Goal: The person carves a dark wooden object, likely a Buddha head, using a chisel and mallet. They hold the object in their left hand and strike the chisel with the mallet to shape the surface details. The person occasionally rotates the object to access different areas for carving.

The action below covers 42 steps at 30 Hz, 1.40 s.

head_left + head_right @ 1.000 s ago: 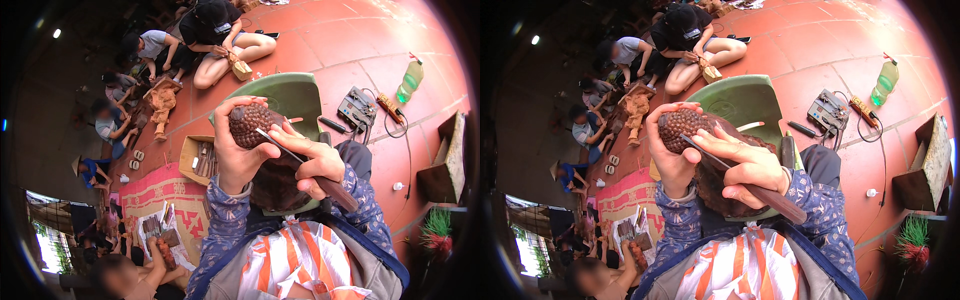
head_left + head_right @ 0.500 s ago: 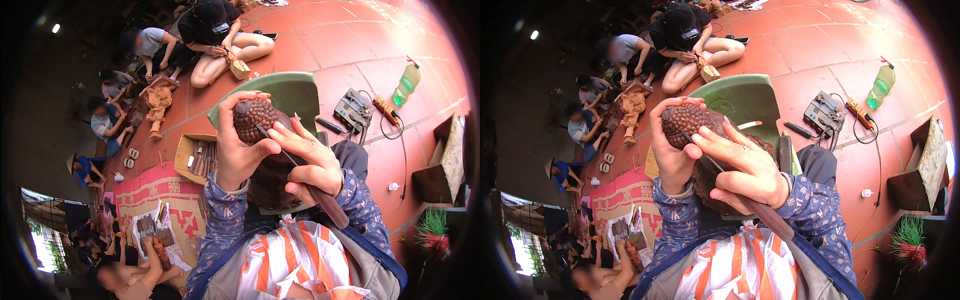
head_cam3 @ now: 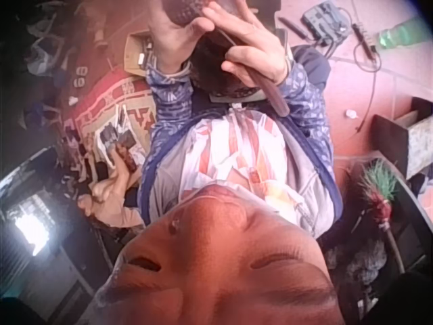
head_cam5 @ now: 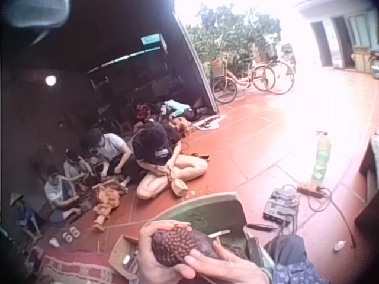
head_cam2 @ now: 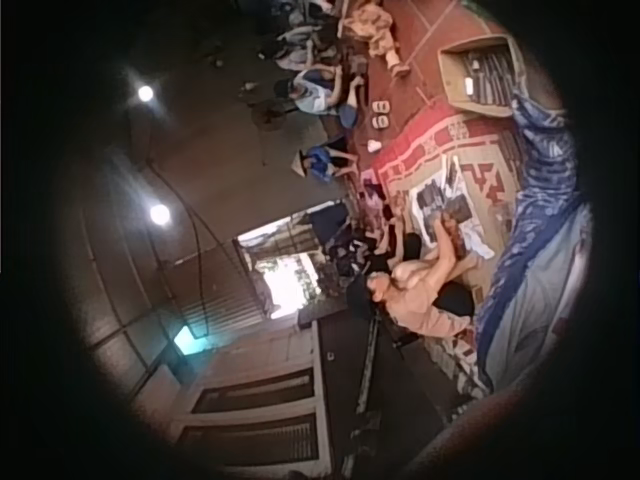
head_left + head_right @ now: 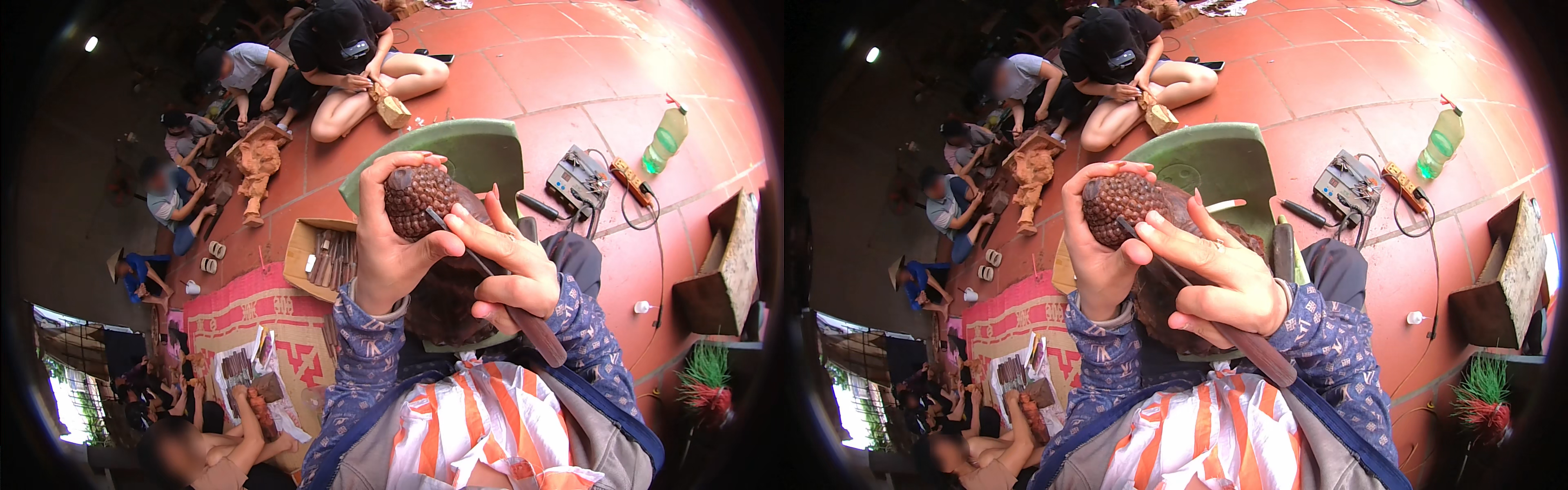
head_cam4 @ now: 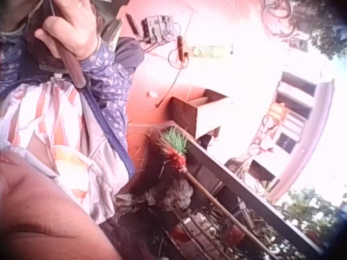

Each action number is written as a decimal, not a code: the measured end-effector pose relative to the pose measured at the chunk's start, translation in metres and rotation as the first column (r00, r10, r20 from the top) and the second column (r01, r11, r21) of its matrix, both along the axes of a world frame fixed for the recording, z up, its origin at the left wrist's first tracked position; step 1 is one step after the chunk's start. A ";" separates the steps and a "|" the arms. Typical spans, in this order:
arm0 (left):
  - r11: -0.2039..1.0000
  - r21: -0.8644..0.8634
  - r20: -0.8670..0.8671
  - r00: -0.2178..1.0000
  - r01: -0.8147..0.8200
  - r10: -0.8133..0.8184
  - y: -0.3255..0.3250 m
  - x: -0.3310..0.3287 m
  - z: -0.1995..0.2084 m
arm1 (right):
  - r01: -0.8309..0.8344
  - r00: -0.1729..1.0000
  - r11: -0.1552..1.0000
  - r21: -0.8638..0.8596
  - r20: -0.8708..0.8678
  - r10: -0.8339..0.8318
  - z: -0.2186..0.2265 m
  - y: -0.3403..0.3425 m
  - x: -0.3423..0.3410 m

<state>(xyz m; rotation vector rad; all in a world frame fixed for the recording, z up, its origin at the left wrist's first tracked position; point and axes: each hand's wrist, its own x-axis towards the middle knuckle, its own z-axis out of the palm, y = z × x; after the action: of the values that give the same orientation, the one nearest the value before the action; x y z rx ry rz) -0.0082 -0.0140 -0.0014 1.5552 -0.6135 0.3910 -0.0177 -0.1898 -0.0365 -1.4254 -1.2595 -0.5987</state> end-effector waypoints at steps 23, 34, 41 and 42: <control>0.999 0.030 -0.009 0.999 0.039 -0.039 0.006 0.002 -0.001 | 0.200 0.976 0.974 -0.105 0.111 -0.188 0.011 0.005 -0.013; 0.997 0.054 0.017 0.999 0.049 -0.050 0.009 0.004 -0.003 | 0.254 0.962 0.956 -0.146 0.139 -0.235 0.010 0.007 -0.016; 0.998 0.061 0.006 1.000 0.030 -0.031 0.008 0.003 -0.002 | 0.281 0.955 0.950 -0.135 0.138 -0.262 0.006 0.010 -0.017; 0.998 0.065 0.010 1.000 0.025 -0.026 0.008 0.003 -0.002 | 0.285 0.954 0.948 -0.138 0.131 -0.268 0.008 0.011 -0.019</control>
<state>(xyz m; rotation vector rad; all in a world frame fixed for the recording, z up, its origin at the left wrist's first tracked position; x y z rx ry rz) -0.0053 -0.0059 -0.0035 1.6063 -0.6595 0.3637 -0.0372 -0.1783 -0.0287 -1.7377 -1.2217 -0.7925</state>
